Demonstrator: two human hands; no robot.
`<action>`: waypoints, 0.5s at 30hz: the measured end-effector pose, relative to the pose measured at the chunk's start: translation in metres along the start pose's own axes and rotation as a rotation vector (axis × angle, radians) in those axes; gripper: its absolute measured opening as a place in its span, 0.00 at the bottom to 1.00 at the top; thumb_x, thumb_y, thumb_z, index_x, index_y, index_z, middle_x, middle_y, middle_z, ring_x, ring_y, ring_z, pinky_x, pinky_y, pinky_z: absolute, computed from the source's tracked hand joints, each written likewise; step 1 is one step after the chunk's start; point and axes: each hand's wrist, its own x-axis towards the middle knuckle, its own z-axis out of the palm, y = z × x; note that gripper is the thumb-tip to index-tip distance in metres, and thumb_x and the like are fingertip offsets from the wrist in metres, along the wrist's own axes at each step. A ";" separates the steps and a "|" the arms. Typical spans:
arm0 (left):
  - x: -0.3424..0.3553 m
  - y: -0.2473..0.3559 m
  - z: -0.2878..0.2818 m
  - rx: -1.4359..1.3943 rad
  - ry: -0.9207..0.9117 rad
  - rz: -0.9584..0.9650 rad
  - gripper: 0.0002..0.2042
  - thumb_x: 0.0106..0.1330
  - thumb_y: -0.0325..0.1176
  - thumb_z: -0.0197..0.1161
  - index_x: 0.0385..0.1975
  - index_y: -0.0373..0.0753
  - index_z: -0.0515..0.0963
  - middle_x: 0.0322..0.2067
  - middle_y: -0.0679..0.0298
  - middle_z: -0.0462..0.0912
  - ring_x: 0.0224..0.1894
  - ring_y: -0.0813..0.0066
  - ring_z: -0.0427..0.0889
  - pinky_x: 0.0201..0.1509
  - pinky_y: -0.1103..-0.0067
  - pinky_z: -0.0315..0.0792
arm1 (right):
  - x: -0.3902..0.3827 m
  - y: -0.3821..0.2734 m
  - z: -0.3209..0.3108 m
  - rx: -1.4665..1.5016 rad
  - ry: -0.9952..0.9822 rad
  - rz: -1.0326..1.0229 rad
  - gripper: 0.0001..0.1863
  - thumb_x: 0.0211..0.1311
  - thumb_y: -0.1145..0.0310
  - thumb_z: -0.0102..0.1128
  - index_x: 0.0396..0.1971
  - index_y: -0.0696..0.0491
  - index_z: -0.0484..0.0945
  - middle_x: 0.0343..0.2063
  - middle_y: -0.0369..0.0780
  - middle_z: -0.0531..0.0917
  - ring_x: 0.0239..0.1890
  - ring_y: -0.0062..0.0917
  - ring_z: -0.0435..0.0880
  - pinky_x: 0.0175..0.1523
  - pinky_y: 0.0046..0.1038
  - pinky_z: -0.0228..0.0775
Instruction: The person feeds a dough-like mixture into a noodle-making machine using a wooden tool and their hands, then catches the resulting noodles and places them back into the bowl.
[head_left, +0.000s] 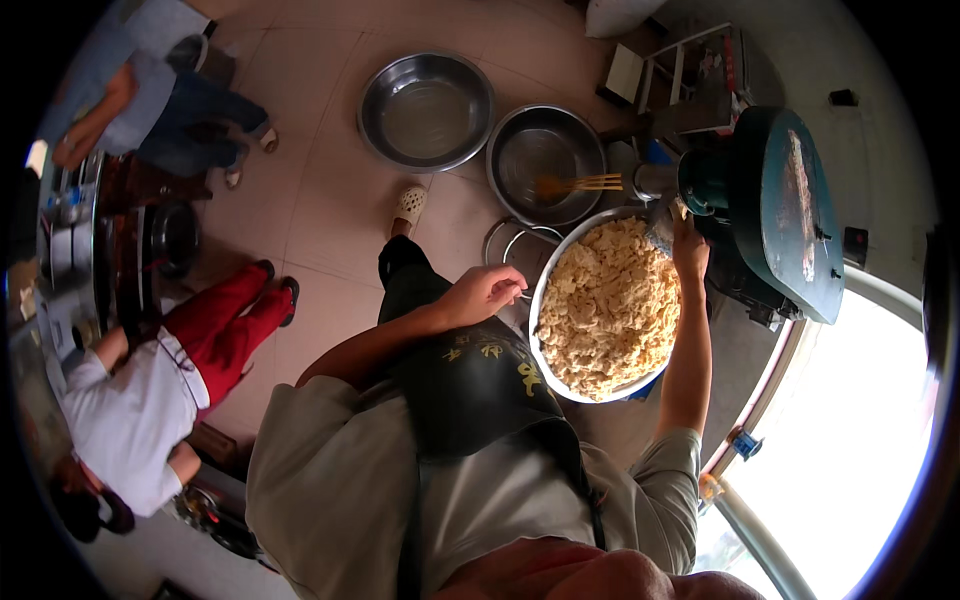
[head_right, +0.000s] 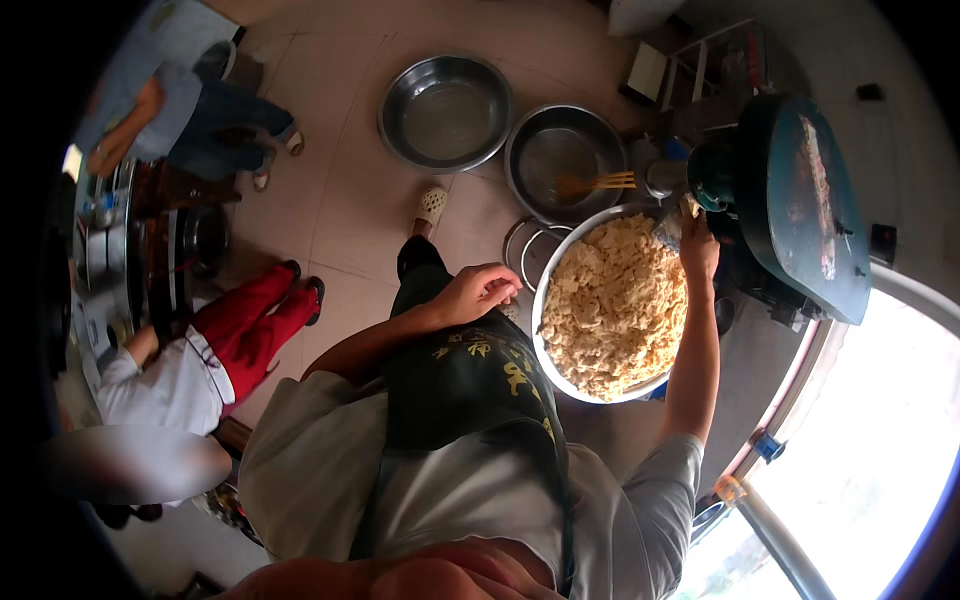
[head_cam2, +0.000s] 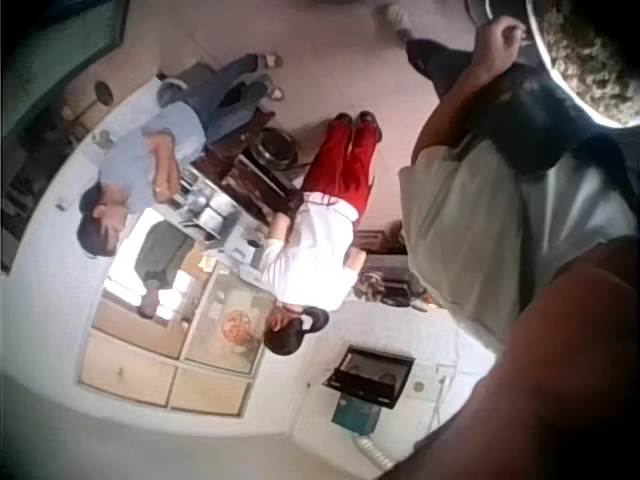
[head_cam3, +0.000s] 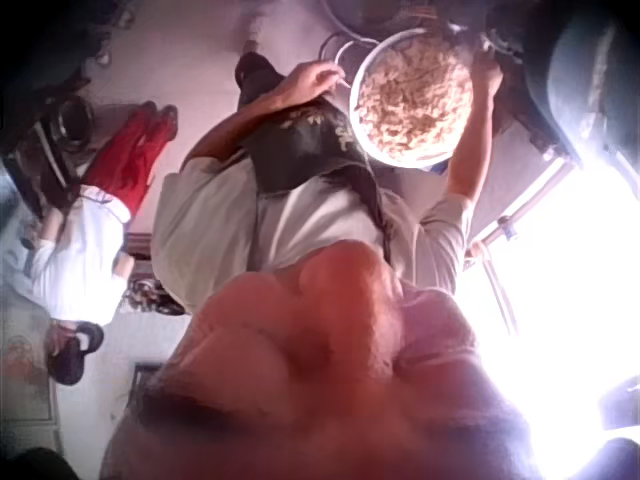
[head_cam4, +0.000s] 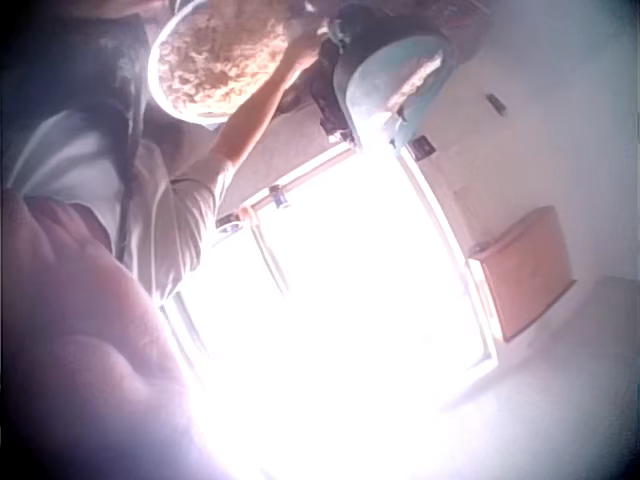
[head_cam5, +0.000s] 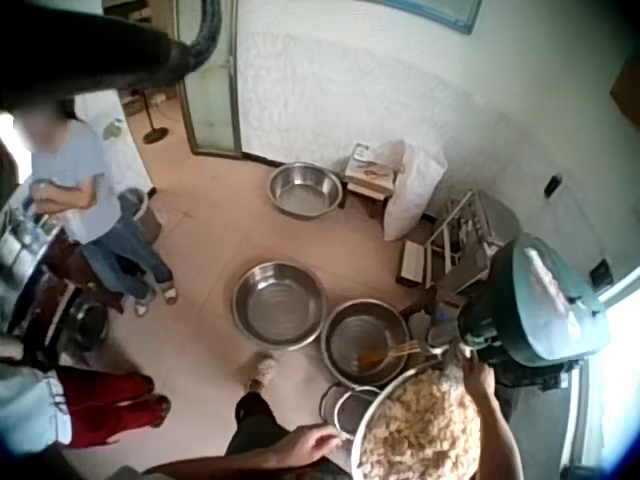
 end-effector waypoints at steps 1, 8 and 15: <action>0.016 -0.006 -0.024 0.051 -0.008 -0.001 0.06 0.71 0.26 0.56 0.42 0.34 0.77 0.34 0.60 0.83 0.34 0.75 0.84 0.41 0.79 0.78 | 0.002 -0.013 -0.009 0.060 0.019 0.033 0.25 0.70 0.50 0.47 0.60 0.47 0.73 0.40 0.54 0.84 0.41 0.53 0.83 0.42 0.48 0.77; 0.065 -0.064 -0.153 0.283 -0.128 -0.126 0.06 0.68 0.26 0.60 0.41 0.34 0.77 0.32 0.59 0.83 0.32 0.70 0.84 0.37 0.76 0.78 | 0.005 -0.024 -0.020 0.067 -0.197 0.405 0.22 0.72 0.56 0.49 0.63 0.46 0.70 0.48 0.53 0.81 0.44 0.51 0.82 0.42 0.45 0.77; 0.132 -0.095 -0.188 0.441 -0.387 -0.152 0.06 0.67 0.26 0.59 0.41 0.34 0.77 0.33 0.58 0.84 0.33 0.69 0.83 0.40 0.74 0.77 | 0.001 -0.053 -0.018 0.237 -0.058 0.743 0.25 0.70 0.46 0.47 0.60 0.44 0.73 0.39 0.56 0.84 0.43 0.55 0.82 0.45 0.51 0.74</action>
